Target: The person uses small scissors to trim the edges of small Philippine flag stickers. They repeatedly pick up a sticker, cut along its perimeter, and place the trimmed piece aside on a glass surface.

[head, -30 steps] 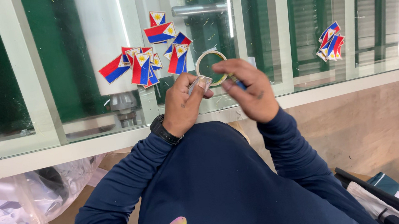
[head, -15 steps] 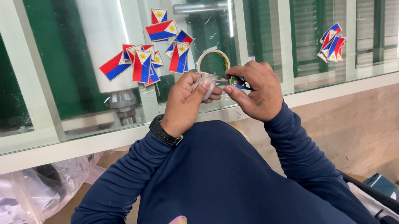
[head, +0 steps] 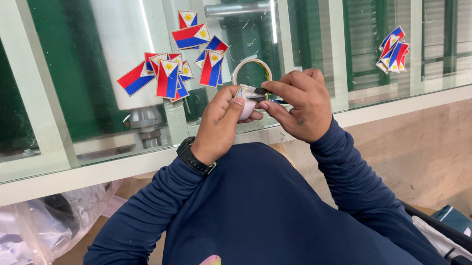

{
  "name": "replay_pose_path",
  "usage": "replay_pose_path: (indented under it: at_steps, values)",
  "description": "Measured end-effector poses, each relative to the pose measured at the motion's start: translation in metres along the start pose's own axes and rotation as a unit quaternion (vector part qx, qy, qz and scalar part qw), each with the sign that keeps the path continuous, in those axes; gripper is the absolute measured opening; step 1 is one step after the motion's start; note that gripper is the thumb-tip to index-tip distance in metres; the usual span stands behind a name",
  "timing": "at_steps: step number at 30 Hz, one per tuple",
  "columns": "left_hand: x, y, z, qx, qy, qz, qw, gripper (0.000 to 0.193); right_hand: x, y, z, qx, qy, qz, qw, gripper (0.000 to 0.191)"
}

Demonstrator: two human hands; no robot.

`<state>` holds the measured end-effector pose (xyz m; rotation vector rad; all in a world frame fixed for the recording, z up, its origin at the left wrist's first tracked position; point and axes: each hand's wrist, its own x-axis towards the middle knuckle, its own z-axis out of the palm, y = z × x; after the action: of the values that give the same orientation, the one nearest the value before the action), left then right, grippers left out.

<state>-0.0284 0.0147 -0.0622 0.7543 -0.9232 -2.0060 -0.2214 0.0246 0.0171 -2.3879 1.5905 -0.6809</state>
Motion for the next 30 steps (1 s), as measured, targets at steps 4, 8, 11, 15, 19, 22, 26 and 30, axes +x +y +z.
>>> replay_pose_path:
  at_steps: [4, 8, 11, 15, 19, 22, 26, 30]
  values:
    - [-0.0036, 0.0028, 0.0016, 0.015, 0.013, 0.009, 1.000, 0.035, -0.0008, -0.0031, 0.0021, -0.016, 0.005, -0.005, 1.000, 0.035]
    - [-0.0071, 0.0059, 0.0034, 0.065, 0.016, 0.046, 0.997, 0.039, -0.0021, -0.0040, 0.0043, -0.033, 0.012, -0.011, 0.999, 0.035]
    - [-0.0072, 0.0071, 0.0034, 0.077, 0.013, 0.052, 0.996, 0.039, -0.0036, -0.0032, 0.0052, -0.010, 0.011, 0.010, 1.000, 0.036]
    - [-0.0070, 0.0076, 0.0013, 0.069, 0.001, 0.043, 0.997, 0.043, -0.0066, 0.0004, 0.0026, 0.060, 0.012, 0.051, 0.997, 0.035]
    - [-0.0068, 0.0053, 0.0010, 0.067, -0.002, 0.037, 0.997, 0.042, -0.0074, 0.0051, -0.0005, 0.063, -0.008, 0.018, 0.998, 0.035]
    - [-0.0065, 0.0030, 0.0008, 0.071, -0.004, 0.044, 0.996, 0.038, -0.0076, 0.0053, -0.0010, 0.064, 0.000, 0.022, 0.998, 0.036]
    - [-0.0059, 0.0004, 0.0001, 0.084, 0.011, 0.045, 0.995, 0.033, -0.0077, 0.0042, -0.0020, 0.069, -0.004, 0.030, 0.997, 0.036]
    - [-0.0055, -0.0008, -0.0016, 0.070, 0.004, 0.042, 0.997, 0.028, -0.0086, 0.0055, -0.0041, 0.093, 0.007, 0.050, 0.994, 0.033]
